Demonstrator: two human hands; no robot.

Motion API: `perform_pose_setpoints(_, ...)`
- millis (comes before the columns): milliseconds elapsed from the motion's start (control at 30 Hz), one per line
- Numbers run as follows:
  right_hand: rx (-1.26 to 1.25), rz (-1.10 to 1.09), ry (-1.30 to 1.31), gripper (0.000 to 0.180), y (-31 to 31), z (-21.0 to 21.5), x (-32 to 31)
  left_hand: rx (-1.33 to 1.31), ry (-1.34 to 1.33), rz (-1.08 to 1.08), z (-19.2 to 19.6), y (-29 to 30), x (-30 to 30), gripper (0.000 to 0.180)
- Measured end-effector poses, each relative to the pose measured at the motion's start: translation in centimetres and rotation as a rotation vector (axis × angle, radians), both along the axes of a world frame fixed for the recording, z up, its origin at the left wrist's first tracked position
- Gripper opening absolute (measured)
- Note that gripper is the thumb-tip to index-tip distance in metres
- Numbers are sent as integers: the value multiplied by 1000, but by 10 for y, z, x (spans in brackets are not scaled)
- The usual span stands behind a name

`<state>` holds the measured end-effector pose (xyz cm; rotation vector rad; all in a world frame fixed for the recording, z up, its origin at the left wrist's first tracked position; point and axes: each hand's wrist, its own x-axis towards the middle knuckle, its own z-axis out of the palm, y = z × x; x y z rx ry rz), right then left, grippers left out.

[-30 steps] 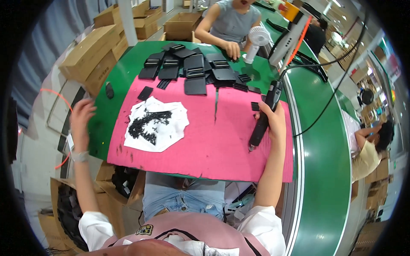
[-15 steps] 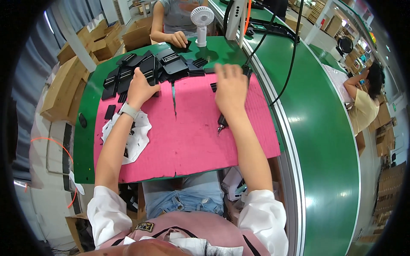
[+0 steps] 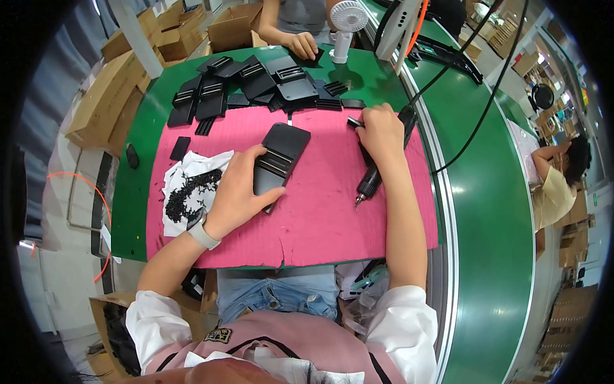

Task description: Assemble small plastic components using an electric screwdriver at a workbench.

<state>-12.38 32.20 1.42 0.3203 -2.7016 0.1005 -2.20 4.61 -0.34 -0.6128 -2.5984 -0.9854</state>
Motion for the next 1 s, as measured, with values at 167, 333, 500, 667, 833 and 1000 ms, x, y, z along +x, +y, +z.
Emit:
perform_pose_setpoints(167, -419, 446, 78, 19, -55, 13, 43, 377, -283, -52, -5, -5, 1, 63)
perform_pose_setpoints(333, -237, 649, -87, 24, -90, 9, 68, 463, -345, -32, -11, -9, 2, 55)
perform_pose_setpoints(500, -362, 672, -196, 30, -80, 6, 61, 455, -343, -27, -7, -7, 4, 49)
perform_pose_setpoints(667, -374, 625, -174, 26, -84, 5, 64, 485, -352, -27, -7, -6, 4, 49)
perform_pose_setpoints(833, -716, 521, -244, 10, -86, 0, 58, 490, -344, -38, -7, -7, 3, 48)
perform_pose_setpoints(1000, -927, 421, -341, 11, -85, -5, 61, 489, -328, -39, -6, -7, 6, 48)
